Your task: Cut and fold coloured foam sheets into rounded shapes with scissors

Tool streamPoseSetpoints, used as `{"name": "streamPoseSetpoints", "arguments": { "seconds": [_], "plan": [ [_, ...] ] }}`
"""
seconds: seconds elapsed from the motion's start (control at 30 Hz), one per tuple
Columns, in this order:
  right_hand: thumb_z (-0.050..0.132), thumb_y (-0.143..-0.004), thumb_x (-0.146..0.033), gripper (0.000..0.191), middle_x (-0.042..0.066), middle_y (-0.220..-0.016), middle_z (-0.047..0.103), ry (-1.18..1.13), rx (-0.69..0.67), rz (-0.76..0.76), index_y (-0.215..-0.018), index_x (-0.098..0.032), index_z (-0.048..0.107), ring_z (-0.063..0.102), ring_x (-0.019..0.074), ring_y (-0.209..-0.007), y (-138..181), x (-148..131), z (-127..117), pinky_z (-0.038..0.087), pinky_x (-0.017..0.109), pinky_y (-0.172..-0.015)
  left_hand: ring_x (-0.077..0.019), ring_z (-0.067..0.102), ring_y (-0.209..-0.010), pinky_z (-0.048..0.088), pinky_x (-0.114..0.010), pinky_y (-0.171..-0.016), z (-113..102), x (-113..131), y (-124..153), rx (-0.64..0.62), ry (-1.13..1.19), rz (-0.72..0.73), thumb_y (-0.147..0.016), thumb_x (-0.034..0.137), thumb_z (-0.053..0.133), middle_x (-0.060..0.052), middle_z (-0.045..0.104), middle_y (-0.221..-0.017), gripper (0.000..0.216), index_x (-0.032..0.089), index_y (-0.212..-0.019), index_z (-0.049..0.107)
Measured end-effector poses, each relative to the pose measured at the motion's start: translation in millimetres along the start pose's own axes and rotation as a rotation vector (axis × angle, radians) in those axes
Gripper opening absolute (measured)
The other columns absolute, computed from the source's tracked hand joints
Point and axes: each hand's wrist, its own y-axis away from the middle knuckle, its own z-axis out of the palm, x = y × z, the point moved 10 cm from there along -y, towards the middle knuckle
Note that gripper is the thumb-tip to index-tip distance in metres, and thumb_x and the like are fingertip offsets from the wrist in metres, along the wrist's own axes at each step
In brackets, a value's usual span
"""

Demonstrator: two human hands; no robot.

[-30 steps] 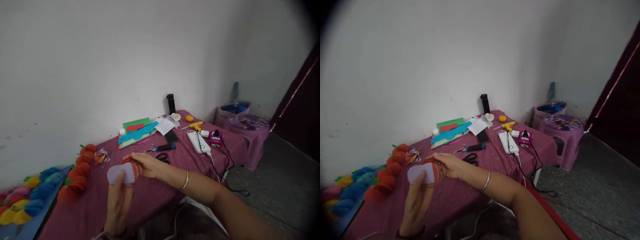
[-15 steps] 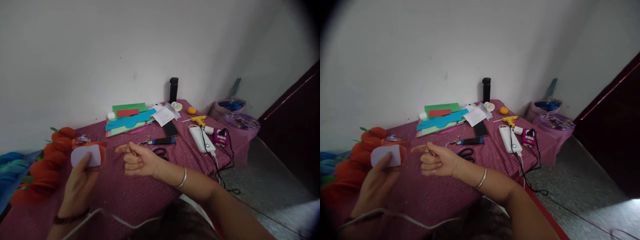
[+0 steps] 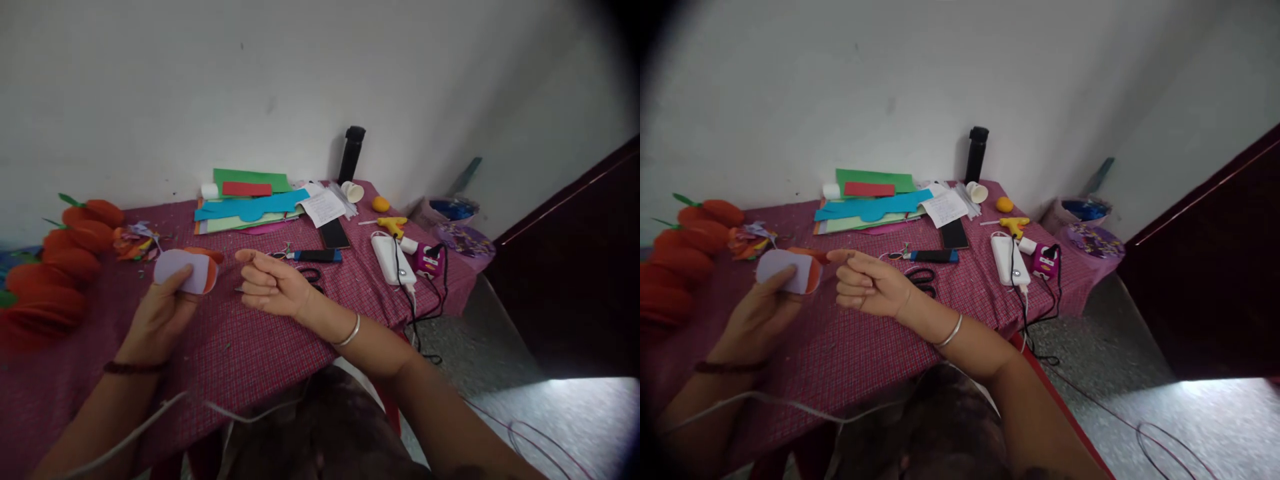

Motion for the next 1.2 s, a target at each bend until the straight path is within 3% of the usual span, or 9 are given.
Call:
{"name": "streamPoseSetpoints", "arguments": {
  "seconds": [0.13,0.3,0.4,0.5,0.6,0.73,0.9,1.2],
  "plan": [
    [0.011,-0.101,-0.009,0.049,-0.008,-0.054,0.021,-0.023,0.014,-0.058,-0.098,-0.017,0.06,0.011,0.0087,-0.042,2.3,-10.1,-0.2,0.028,0.014,-0.041,-0.0097,0.07,-0.081,0.06,-0.022,-0.079,10.3,-1.3,6.0,-0.042,0.044,0.011,-0.084,-0.009,0.051,-0.002,0.074,-0.092,0.027,0.012,-0.095,0.064],
    [0.025,-0.097,-0.008,0.033,-0.008,-0.056,0.026,-0.003,0.007,-0.083,-0.095,-0.02,0.056,0.013,0.0073,-0.041,4.9,-16.7,-1.6,0.025,0.012,-0.039,-0.0084,0.069,-0.081,0.058,-0.019,-0.081,9.3,-2.4,9.4,-0.06,0.065,0.023,-0.085,-0.008,0.051,0.001,0.074,-0.091,0.027,0.013,-0.095,0.065],
    [0.04,-0.093,-0.012,0.017,-0.009,-0.057,0.034,0.166,0.053,-0.125,-0.092,-0.02,0.056,0.017,0.0053,-0.04,2.2,-21.8,-13.2,0.026,0.013,-0.039,-0.0119,0.069,-0.079,0.06,-0.021,-0.076,9.3,-3.7,12.6,-0.104,0.035,0.01,-0.08,-0.003,0.06,0.0,0.075,-0.09,0.023,0.015,-0.092,0.067],
    [0.058,-0.088,-0.023,0.004,-0.009,-0.058,0.043,0.494,0.22,-0.212,-0.088,-0.019,0.058,0.028,0.004,-0.04,0.0,-31.4,-36.7,0.029,0.015,-0.04,-0.0123,0.066,-0.065,0.059,-0.02,-0.063,12.9,-4.4,21.2,-0.168,-0.013,-0.009,-0.069,0.003,0.073,0.001,0.074,-0.077,0.019,0.017,-0.079,0.067],
    [0.068,-0.082,-0.039,0.024,-0.005,-0.066,0.055,0.71,0.254,-0.192,-0.087,-0.017,0.059,0.043,0.0047,-0.046,-2.6,-26.1,-45.2,0.038,0.018,-0.044,-0.0128,0.061,-0.055,0.054,-0.021,-0.05,20.7,-5.6,32.4,-0.246,-0.089,-0.011,-0.061,0.012,0.082,0.001,0.07,-0.067,0.02,0.018,-0.071,0.067],
    [0.074,-0.074,-0.052,0.041,-0.002,-0.077,0.062,0.784,0.084,-0.019,-0.088,-0.016,0.058,0.055,0.0073,-0.057,-4.4,1.7,-36.1,0.046,0.021,-0.054,-0.0138,0.06,-0.054,0.05,-0.023,-0.047,35.3,-13.9,40.7,-0.385,-0.175,-0.017,-0.059,0.025,0.086,0.0,0.069,-0.067,0.023,0.019,-0.073,0.069],
    [0.078,-0.069,-0.052,0.046,-0.004,-0.073,0.06,0.787,0.032,0.061,-0.086,-0.017,0.056,0.055,0.0074,-0.058,-3.1,13.6,-33.1,0.047,0.021,-0.056,-0.0121,0.058,-0.05,0.046,-0.022,-0.045,30.1,-22.0,32.0,-0.349,-0.169,-0.009,-0.056,0.026,0.087,0.0,0.069,-0.064,0.025,0.017,-0.071,0.07],
    [0.075,-0.067,-0.062,0.052,-0.004,-0.064,0.059,0.824,0.072,0.028,-0.081,-0.017,0.052,0.055,0.0084,-0.054,-3.4,9.2,-37.1,0.043,0.021,-0.054,-0.014,0.06,-0.053,0.051,-0.024,-0.051,29.7,-32.7,28.3,-0.432,-0.177,-0.025,-0.066,0.023,0.081,-0.002,0.069,-0.064,0.015,0.015,-0.075,0.071]
  ]
}}
